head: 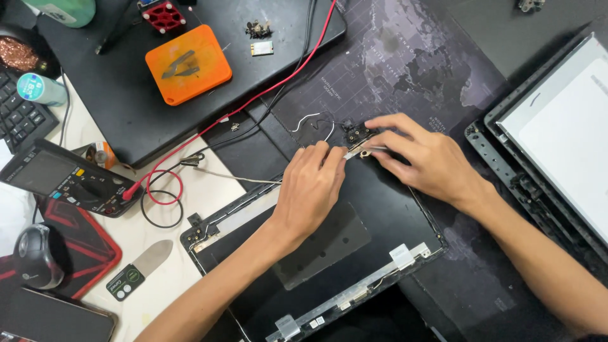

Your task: Repairing a laptop by manipulating small components and wires using tweezers.

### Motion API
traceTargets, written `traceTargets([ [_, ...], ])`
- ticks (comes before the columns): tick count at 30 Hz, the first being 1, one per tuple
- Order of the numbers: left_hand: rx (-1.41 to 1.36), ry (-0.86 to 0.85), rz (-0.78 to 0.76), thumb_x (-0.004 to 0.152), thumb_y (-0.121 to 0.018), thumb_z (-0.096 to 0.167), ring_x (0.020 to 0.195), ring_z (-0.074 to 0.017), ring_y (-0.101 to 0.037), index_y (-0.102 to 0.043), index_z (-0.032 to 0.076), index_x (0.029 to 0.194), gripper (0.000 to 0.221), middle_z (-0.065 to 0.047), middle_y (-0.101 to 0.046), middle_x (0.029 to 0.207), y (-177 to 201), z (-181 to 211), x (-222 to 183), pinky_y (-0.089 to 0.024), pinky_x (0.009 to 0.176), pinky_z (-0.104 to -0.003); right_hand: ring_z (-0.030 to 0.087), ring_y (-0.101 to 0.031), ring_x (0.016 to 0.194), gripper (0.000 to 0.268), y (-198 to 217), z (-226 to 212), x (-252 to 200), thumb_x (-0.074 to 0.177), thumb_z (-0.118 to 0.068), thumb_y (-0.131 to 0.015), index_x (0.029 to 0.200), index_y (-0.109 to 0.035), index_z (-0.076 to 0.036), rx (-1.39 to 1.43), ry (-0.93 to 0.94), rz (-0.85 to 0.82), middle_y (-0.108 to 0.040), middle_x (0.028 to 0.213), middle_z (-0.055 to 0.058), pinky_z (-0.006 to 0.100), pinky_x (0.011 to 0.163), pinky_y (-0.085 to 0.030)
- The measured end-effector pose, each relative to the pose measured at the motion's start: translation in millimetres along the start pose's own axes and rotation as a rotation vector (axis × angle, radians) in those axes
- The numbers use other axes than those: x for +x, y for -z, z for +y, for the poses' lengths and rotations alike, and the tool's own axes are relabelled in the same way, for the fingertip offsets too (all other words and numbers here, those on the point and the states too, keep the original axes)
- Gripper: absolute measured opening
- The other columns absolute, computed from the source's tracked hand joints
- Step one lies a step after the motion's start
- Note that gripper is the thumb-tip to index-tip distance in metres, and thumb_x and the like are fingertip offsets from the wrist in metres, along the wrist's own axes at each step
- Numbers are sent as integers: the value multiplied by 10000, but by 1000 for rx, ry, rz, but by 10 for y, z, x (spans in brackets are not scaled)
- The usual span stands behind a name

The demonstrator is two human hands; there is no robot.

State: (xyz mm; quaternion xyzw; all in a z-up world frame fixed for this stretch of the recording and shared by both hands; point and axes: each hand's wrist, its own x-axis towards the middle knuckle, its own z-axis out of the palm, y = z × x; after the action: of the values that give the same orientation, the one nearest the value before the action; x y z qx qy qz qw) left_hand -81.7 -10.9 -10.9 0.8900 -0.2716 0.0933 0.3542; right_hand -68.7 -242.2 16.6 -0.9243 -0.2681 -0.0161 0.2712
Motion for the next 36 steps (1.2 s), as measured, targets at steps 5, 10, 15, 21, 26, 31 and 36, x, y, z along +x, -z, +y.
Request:
traceTargets([
  [5, -1, -6, -8, 916, -714, 68, 839, -332, -597, -645, 1, 1060, 173, -135, -574, 916, -3, -3, 26, -478, 798, -440, 236, -721, 708, 437, -45, 32, -206, 829, -103, -747, 1262, -694, -130, -178, 109, -32, -673, 1339, 7, 339, 610, -578],
  [10, 20, -22, 17, 919, -723, 75, 843, -327, -593, -638, 10, 1039, 161, -130, -567, 912, -35, -5, 30, -475, 796, -436, 224, -713, 687, 510, -77, 41, -251, 829, -100, -746, 1331, -666, -140, -218, 125, -37, -667, 1369, 8, 333, 608, -577],
  [15, 13, -36, 21, 900, -731, 72, 818, -311, -589, -646, 27, 1042, 171, -114, -559, 890, -33, -4, 20, -465, 772, -427, 214, -709, 700, 563, -74, -2, -230, 837, -112, -732, 1386, -608, -87, -274, 161, -29, -655, 1340, 31, 334, 618, -580],
  [21, 25, -14, 51, 904, -728, 51, 800, -317, -598, -617, 22, 992, 145, -119, -568, 882, -47, -7, 66, -483, 757, -432, 211, -691, 640, 571, -122, -29, -260, 847, -116, -705, 1405, -593, -86, -347, 98, -82, -629, 1361, 32, 339, 590, -575],
  [26, -11, -12, 43, 902, -721, 41, 807, -321, -616, -589, 21, 971, 150, -121, -581, 883, -31, -17, 148, -493, 759, -443, 211, -688, 624, 564, -99, -67, -230, 850, -119, -706, 1403, -596, -99, -336, 94, -73, -626, 1361, 35, 341, 572, -571],
  [31, -13, -8, 20, 890, -722, 42, 818, -332, -623, -578, 17, 970, 167, -133, -580, 878, -26, -21, 191, -492, 758, -453, 227, -697, 650, 557, -93, -93, -213, 856, -136, -714, 1396, -589, -86, -315, 83, -67, -613, 1353, 58, 342, 582, -577],
  [36, -4, 2, 11, 888, -714, 38, 826, -341, -621, -579, 11, 982, 167, -140, -581, 884, -35, -20, 196, -493, 774, -457, 253, -714, 690, 523, -62, -147, -169, 870, -169, -717, 1366, -582, -70, -265, 34, -101, -603, 1323, 76, 355, 590, -585],
])
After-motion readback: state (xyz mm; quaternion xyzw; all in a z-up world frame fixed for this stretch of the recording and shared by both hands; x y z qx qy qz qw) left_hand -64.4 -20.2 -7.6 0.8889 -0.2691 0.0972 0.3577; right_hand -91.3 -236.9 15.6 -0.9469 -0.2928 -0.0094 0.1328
